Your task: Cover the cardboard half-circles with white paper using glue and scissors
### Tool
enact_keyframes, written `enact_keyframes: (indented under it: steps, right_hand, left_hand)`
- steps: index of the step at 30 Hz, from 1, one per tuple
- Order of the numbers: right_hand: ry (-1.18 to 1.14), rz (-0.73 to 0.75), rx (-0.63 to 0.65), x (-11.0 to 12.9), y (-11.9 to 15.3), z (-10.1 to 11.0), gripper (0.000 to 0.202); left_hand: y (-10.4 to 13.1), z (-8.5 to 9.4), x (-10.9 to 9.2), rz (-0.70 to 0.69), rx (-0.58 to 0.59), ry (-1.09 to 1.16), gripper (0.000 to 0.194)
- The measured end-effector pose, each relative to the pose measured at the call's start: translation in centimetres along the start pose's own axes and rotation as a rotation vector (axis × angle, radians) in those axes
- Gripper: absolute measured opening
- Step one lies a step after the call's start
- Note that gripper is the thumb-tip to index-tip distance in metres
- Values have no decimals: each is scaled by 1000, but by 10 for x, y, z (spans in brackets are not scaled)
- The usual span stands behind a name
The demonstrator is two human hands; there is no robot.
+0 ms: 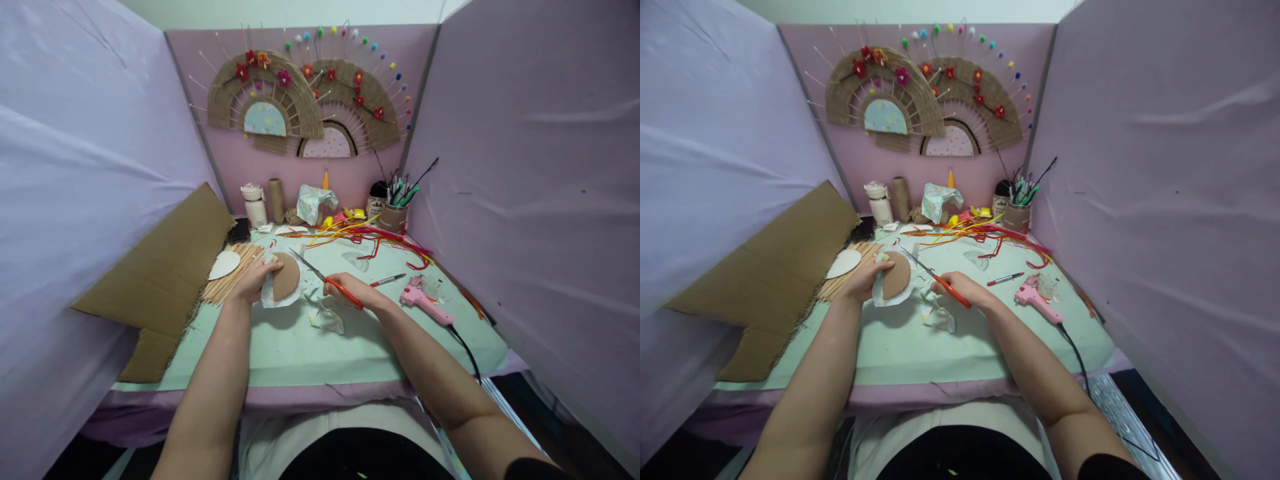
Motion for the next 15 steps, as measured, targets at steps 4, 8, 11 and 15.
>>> enact_keyframes:
  steps: [4,8,11,15]
  right_hand:
    - [-2,5,-7,4,3,1,36]
    - [-38,-6,-20,5,6,3,36]
    - [-26,-32,-30,-1,4,5,37]
    - [8,-40,-60,-11,0,8,39]
  left_hand:
    - [0,1,2,8,10,2,40]
    - [0,1,2,16,7,-4,37]
    - [1,0,0,8,2,-17,38]
    - [0,1,-4,-37,-47,-67,40]
Point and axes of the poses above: each hand's wrist, its own y-axis away from the middle knuckle, its own z-axis out of the back of the hand, x = y × z, the point moved 6 cm from there along -y, towards the middle knuckle, and after that the axes turned 1 degree about x, right-handed, at the moved point
